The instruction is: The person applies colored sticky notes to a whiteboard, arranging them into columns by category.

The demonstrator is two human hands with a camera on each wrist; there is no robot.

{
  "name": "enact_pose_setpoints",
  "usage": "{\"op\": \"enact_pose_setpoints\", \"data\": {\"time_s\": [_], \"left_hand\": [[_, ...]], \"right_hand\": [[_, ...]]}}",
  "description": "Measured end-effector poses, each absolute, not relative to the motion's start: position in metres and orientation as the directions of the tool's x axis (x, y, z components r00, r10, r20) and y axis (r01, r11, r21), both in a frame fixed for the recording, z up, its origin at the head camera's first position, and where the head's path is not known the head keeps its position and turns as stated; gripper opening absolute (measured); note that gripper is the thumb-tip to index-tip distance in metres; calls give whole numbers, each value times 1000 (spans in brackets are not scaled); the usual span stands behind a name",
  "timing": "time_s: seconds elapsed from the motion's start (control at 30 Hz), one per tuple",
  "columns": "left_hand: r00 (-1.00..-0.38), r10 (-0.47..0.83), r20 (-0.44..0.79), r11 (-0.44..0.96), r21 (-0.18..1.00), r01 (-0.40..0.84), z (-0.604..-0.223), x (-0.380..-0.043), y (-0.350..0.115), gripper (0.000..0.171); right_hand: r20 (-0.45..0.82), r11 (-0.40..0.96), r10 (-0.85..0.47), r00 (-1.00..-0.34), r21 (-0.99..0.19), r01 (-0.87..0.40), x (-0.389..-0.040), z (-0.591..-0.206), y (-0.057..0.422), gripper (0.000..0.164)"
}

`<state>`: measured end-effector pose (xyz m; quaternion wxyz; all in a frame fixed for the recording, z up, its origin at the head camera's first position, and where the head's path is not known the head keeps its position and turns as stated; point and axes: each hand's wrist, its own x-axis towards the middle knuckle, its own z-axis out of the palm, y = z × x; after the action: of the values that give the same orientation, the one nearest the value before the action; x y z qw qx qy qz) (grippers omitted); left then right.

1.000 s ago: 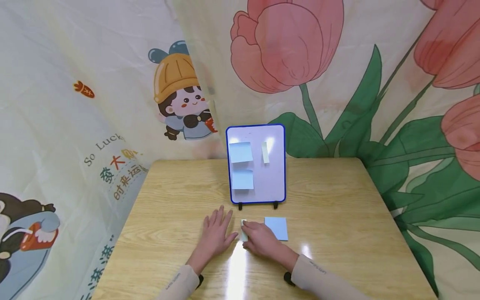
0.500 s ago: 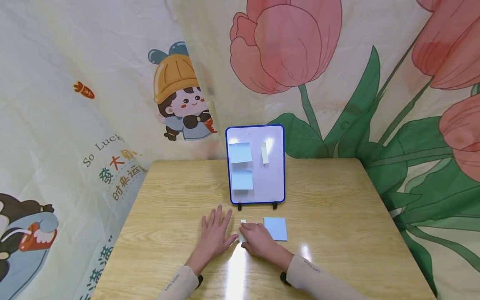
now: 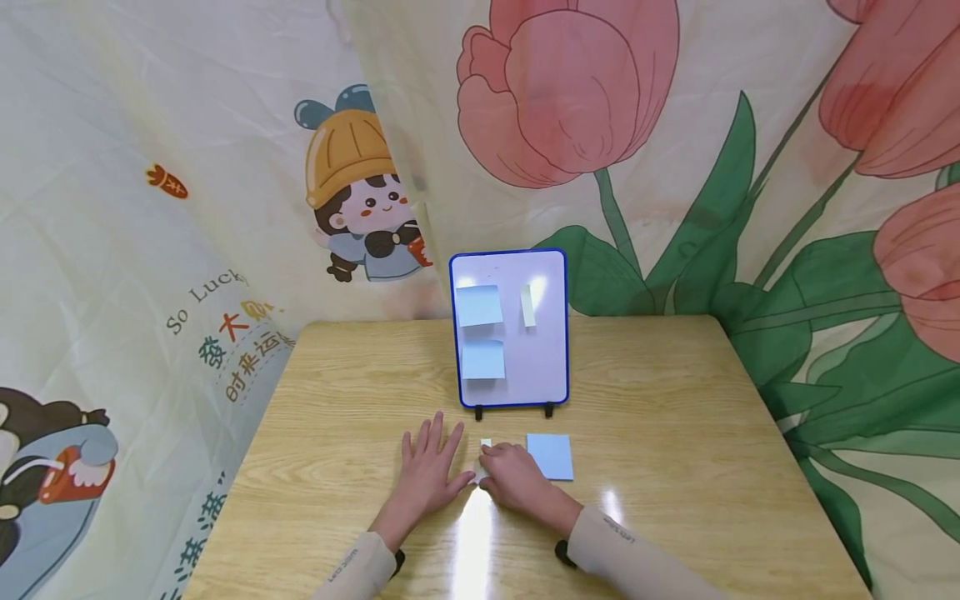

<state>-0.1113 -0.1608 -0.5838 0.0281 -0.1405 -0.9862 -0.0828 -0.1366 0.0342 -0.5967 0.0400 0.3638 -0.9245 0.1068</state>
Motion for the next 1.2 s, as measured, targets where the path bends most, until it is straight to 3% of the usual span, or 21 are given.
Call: {"op": "enact_pose_setpoints", "data": {"time_s": [0.57, 0.93, 1.2], "left_hand": [[-963, 255, -90, 958, 158, 239, -581, -114, -152, 80], [-975, 32, -222, 989, 149, -2, -580, -123, -133, 95], [-974, 136, -183, 991, 29, 133, -582, -127, -130, 103]], "right_hand": [[253, 703, -645, -721, -176, -689, -137, -600, 32, 15], [246, 711, -603, -759, -267, -651, -137, -600, 31, 15], [222, 700, -626, -748, -262, -664, -142, -591, 31, 20]]}}
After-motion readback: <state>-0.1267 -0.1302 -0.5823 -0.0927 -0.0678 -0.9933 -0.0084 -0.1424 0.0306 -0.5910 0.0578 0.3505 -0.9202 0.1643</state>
